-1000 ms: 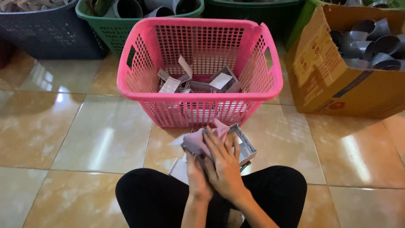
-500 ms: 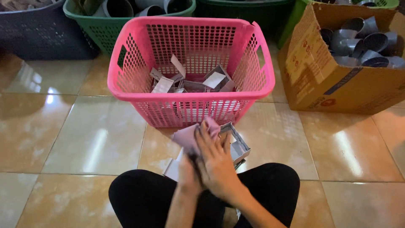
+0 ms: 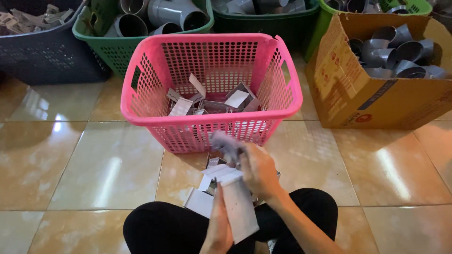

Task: The person sits on the floor and wipes small rectangular metal parts with a cloth. They pick up each part, wipe it on all sides, and place it into a pink basket. The process is repeated for multiple parts taken from a pile on the floor.

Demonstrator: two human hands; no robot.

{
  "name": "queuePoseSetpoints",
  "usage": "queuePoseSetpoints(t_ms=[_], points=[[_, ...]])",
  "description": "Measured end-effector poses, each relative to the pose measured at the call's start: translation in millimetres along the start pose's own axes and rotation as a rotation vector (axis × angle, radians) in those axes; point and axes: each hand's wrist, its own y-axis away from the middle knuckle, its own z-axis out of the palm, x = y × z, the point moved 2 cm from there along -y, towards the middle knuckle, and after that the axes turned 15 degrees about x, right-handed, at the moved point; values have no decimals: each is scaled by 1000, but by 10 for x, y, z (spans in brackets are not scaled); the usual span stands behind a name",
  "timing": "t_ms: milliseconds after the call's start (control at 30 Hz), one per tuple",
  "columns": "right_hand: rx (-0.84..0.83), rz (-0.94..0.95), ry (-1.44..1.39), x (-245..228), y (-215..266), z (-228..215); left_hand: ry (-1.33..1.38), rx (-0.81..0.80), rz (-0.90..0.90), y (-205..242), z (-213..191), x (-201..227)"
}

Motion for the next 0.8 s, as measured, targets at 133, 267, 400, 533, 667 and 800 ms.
queuePoseSetpoints(t_ms=[133,267,400,533,667,800], points=[[104,428,-213,428,192,-53,-30,128,46,83,54,239],[101,382,-347,187,381,-194,39,152,12,-94,42,293],[-122,176,-219,-143,364,-178,140,166,-33,-41,101,315],[-176,166,-175,-188,319,-218,210,141,-12,-51,75,336],[-261,76,-85,-234,371,-267,125,63,-22,-28,38,362],[-423,-46,-22,-273,384,-314,41,-305,345,-1199,-1027,-152]])
